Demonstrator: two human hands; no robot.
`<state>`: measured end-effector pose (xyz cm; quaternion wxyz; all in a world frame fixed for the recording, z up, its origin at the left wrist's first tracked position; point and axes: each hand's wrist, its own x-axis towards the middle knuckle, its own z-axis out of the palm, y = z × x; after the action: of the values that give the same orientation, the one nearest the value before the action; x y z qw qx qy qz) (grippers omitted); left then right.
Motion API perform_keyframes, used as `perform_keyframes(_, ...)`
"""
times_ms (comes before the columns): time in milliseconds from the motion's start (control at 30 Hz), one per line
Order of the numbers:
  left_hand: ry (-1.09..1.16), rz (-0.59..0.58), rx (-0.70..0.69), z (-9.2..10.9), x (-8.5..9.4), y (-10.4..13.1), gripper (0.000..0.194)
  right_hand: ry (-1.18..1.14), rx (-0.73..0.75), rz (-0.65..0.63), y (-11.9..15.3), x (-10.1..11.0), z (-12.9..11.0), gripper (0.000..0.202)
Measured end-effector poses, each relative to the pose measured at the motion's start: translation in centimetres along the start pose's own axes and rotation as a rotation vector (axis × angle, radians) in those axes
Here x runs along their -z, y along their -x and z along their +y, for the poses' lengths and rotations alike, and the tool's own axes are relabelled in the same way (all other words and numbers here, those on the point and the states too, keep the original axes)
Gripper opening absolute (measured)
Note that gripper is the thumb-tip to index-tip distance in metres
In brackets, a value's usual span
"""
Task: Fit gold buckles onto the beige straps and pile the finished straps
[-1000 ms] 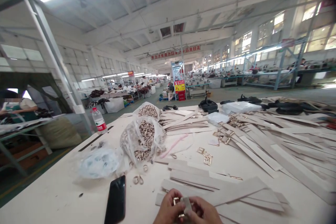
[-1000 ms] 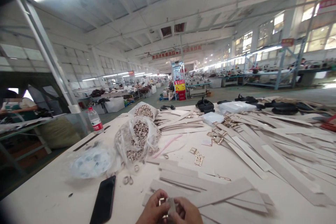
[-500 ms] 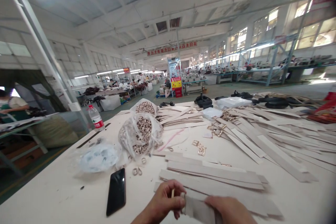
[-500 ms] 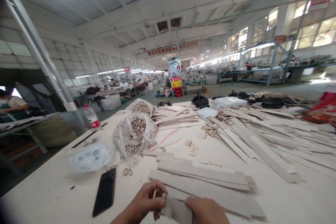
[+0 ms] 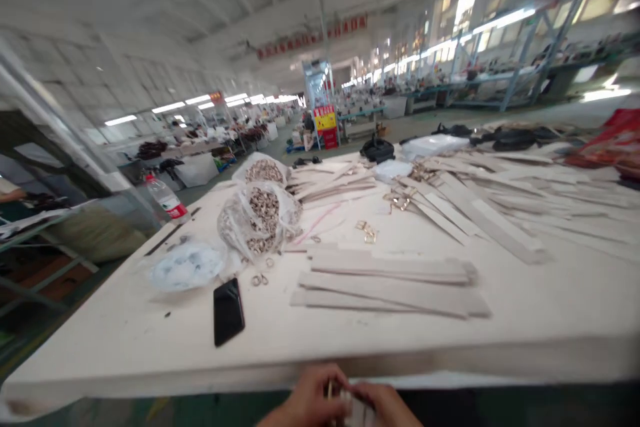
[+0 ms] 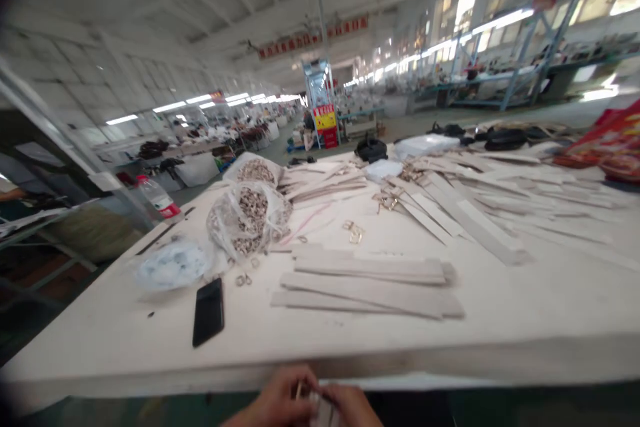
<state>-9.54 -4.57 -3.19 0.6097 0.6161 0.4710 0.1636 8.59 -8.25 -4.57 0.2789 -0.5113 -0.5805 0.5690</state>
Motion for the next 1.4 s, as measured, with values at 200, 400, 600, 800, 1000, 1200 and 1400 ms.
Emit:
perform_keyframes(200, 0.094, -0.121, 0.107, 0.2, -0.4, -1.0, 0.038, 0.036, -0.114, 0.036, 2.0, 2.3, 3.0, 0.028)
perform_keyframes(400, 0.074, -0.118, 0.135, -0.3, -0.9, -1.8, 0.038, -0.148, -0.158, -0.017, 2.3, 3.2, 4.0, 0.024)
perform_keyframes(600, -0.297, -0.084, 0.021, 0.9, -0.6, -1.5, 0.023, -0.103, -0.096, -0.006, 1.6, 2.8, 4.5, 0.026)
perform_keyframes(800, -0.327, -0.065, 0.044, 0.7, -1.5, -1.9, 0.022, 0.046, -0.077, 0.044, 1.5, 2.2, 4.9, 0.024)
perform_keyframes(1000, 0.005, -0.080, 0.112, -0.5, -2.7, -2.5, 0.030, -0.028, -0.034, 0.099, 1.0, 2.1, 5.6, 0.028)
perform_keyframes(1200, 0.168, 0.028, 0.015, -0.5, -2.9, -2.7, 0.028, -0.032, -0.036, 0.212, 1.4, 3.0, 4.4, 0.028)
perform_keyframes(1400, 0.222, 0.013, 0.060, -0.5, -3.0, -2.6, 0.031, -0.404, -0.052, 0.066, 1.8, 3.2, 4.0, 0.029)
